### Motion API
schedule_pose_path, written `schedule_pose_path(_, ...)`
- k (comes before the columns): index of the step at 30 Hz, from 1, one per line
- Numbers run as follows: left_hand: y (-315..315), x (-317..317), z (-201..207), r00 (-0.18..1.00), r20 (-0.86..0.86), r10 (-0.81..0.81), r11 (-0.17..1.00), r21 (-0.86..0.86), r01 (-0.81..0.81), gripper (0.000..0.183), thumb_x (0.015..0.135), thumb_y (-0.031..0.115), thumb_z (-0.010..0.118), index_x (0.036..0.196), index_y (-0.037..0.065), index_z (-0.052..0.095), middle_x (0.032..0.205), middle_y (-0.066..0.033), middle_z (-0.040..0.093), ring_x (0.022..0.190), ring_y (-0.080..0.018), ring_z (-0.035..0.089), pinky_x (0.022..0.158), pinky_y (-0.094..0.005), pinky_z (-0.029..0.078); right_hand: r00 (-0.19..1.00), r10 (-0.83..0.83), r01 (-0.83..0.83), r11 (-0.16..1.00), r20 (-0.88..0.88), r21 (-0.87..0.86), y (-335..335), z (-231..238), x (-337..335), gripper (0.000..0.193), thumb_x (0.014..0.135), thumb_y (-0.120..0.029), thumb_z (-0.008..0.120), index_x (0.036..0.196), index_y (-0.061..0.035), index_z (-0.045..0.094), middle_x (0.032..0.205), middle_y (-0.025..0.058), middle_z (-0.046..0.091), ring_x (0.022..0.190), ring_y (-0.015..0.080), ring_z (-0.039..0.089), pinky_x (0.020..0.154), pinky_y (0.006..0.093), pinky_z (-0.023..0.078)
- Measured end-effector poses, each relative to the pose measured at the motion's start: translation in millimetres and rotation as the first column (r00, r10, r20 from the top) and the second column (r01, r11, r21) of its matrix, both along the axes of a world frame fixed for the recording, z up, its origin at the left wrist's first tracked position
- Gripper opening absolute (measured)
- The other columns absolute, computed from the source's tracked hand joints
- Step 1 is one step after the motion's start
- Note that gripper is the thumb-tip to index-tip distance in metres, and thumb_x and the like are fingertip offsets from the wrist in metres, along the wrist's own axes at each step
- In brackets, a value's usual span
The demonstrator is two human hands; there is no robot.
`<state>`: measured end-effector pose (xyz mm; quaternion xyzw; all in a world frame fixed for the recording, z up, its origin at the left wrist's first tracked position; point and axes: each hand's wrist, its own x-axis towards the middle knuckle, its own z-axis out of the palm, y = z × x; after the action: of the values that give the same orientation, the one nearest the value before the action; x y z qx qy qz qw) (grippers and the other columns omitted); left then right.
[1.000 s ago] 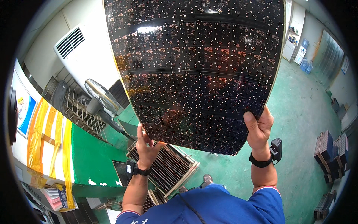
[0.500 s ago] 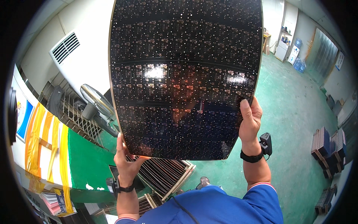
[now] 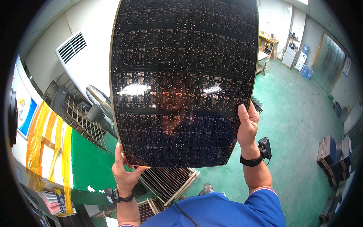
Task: Picking up circuit boards from stacks, inspecting them, and placing them into racks or onto a trolley.
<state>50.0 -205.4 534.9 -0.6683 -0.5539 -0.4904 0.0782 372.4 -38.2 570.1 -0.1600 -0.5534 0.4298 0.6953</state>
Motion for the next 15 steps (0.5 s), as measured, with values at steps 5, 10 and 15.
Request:
schedule_pose_path(5, -1, -1, 0, 1.000, 0.002, -0.003, 1.000, 0.000, 0.003, 0.100, 0.060, 0.030, 0.087, 0.135, -0.009, 0.033, 0.084, -0.0084, 0.064, 0.060, -0.0127, 0.057, 0.049, -0.0224, 0.044, 1.000, -0.006, 0.007, 1.000, -0.009, 0.010, 3, -4, -1, 0.033, 0.098, -0.020, 0.048, 0.121, 0.0031, 0.052, 0.110, 0.0085, 0.063, 0.093, 0.0116, 0.060, 0.081, 0.0248, 0.047)
schedule_pose_path(10, -5, -2, 1, 0.999, -0.036, 0.009, 1.000, -0.011, -0.010, 0.099, 0.064, 0.033, 0.085, 0.138, -0.006, 0.031, 0.089, -0.0089, 0.067, 0.064, -0.0097, 0.060, 0.050, -0.0194, 0.045, 1.000, 0.002, -0.002, 1.000, -0.019, 0.012, 5, -6, -4, 0.034, 0.098, -0.020, 0.047, 0.122, 0.0031, 0.051, 0.111, 0.0089, 0.062, 0.095, 0.0126, 0.059, 0.083, 0.0255, 0.047)
schedule_pose_path(15, -13, -2, 8, 0.998, -0.057, 0.001, 1.000, -0.004, -0.002, 0.100, 0.063, 0.031, 0.086, 0.137, -0.008, 0.030, 0.096, -0.0135, 0.067, 0.073, -0.0145, 0.065, 0.055, -0.0212, 0.050, 0.999, 0.029, -0.029, 1.000, -0.030, -0.003, 7, -11, -8, 0.034, 0.098, -0.019, 0.046, 0.124, 0.0032, 0.051, 0.113, 0.0093, 0.062, 0.097, 0.0133, 0.059, 0.085, 0.0258, 0.047)
